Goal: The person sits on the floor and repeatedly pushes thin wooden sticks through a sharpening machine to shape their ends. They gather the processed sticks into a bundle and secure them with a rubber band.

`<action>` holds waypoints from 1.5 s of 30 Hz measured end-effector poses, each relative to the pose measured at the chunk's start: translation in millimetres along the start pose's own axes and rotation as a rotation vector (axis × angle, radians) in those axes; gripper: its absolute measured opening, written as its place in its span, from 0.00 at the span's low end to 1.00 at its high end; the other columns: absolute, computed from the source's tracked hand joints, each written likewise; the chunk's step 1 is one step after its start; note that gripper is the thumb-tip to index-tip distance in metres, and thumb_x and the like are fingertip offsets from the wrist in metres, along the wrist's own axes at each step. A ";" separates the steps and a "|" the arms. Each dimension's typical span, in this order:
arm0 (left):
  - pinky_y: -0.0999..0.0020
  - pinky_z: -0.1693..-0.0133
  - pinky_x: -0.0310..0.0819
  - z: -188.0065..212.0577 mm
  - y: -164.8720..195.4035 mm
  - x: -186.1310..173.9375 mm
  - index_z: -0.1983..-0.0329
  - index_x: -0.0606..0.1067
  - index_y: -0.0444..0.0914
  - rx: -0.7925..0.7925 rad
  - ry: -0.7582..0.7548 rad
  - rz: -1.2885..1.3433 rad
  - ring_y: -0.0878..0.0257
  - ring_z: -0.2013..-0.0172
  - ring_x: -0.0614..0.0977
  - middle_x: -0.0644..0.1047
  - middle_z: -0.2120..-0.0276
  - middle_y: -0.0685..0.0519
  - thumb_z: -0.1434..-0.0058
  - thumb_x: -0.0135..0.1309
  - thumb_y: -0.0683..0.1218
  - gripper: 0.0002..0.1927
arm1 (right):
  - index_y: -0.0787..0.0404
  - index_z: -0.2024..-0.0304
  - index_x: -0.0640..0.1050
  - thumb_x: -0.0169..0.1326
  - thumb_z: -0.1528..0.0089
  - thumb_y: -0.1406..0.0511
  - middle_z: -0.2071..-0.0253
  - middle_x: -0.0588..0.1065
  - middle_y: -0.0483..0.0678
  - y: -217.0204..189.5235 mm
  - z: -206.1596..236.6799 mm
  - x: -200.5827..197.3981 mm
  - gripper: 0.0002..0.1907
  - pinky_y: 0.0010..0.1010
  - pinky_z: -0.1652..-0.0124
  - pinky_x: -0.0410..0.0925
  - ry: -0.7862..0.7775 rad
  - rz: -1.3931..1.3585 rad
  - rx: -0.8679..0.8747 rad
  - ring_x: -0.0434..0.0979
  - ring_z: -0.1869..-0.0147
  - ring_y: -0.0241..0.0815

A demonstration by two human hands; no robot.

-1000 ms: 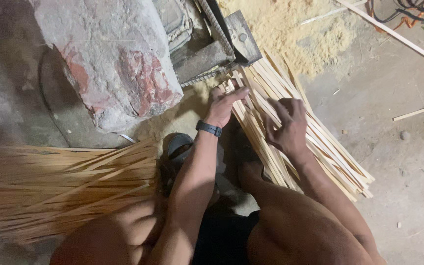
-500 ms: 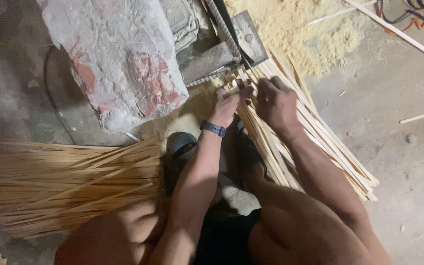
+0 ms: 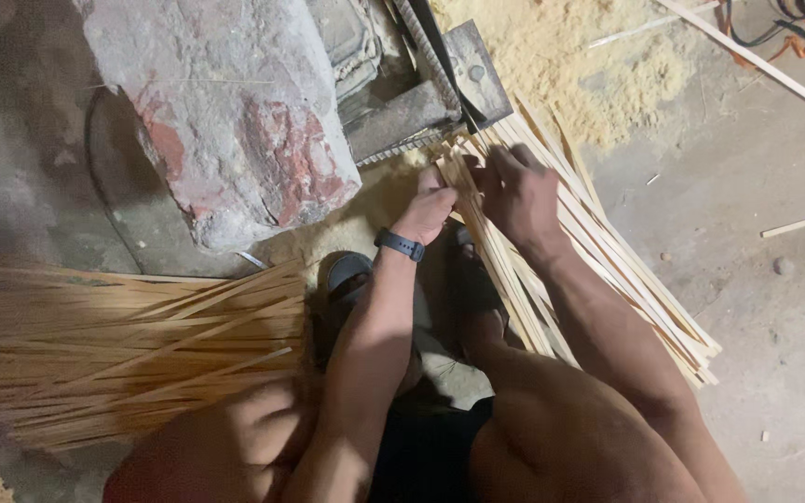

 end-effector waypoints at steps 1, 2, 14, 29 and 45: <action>0.63 0.49 0.74 -0.5 -1.2 -0.8 0.44 0.71 0.30 0.011 -0.044 0.017 0.60 0.53 0.78 0.77 0.51 0.49 0.42 0.57 0.35 0.22 | 0.63 0.66 0.79 0.63 0.39 0.68 0.71 0.74 0.55 -2.5 -6.3 1.2 0.05 0.44 0.72 0.68 0.032 0.019 -0.052 0.75 0.72 0.56; 0.60 0.49 0.73 -1.1 -2.3 -1.4 0.43 0.72 0.25 0.023 -0.091 0.032 0.57 0.53 0.79 0.78 0.51 0.46 0.40 0.60 0.36 0.22 | 0.62 0.64 0.79 0.61 0.38 0.69 0.70 0.74 0.54 -4.0 -9.6 0.2 0.03 0.44 0.71 0.68 0.042 0.006 -0.053 0.76 0.71 0.56; 0.59 0.38 0.68 -9.3 -16.5 -6.3 0.43 0.57 0.23 0.024 0.091 0.027 0.55 0.48 0.82 0.81 0.53 0.43 0.52 0.75 0.47 0.45 | 0.64 0.57 0.82 0.59 0.37 0.70 0.61 0.78 0.57 -1.5 63.9 -43.0 0.07 0.37 0.64 0.74 -0.019 -0.171 -0.004 0.81 0.65 0.50; 0.68 0.48 0.73 -5.8 -7.3 -6.1 0.52 0.59 0.36 -0.031 0.131 0.184 0.56 0.52 0.84 0.80 0.53 0.40 0.45 0.65 0.36 0.27 | 0.63 0.61 0.83 0.59 0.39 0.73 0.69 0.76 0.54 -2.9 14.9 -32.2 0.05 0.39 0.67 0.70 0.049 -0.022 -0.011 0.77 0.67 0.52; 0.64 0.54 0.79 3.7 12.8 9.5 0.48 0.72 0.35 0.033 0.040 0.314 0.61 0.55 0.83 0.80 0.54 0.49 0.45 0.65 0.42 0.22 | 0.62 0.60 0.83 0.60 0.38 0.72 0.68 0.76 0.55 -2.5 -13.9 -0.1 0.04 0.42 0.70 0.70 0.141 0.032 -0.054 0.77 0.70 0.53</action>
Point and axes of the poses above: each hand's wrist, its own z-axis away from the middle knuckle, its own x-axis out of the palm, y = z × x, the point moved 2 cm from there along -z, towards the middle knuckle
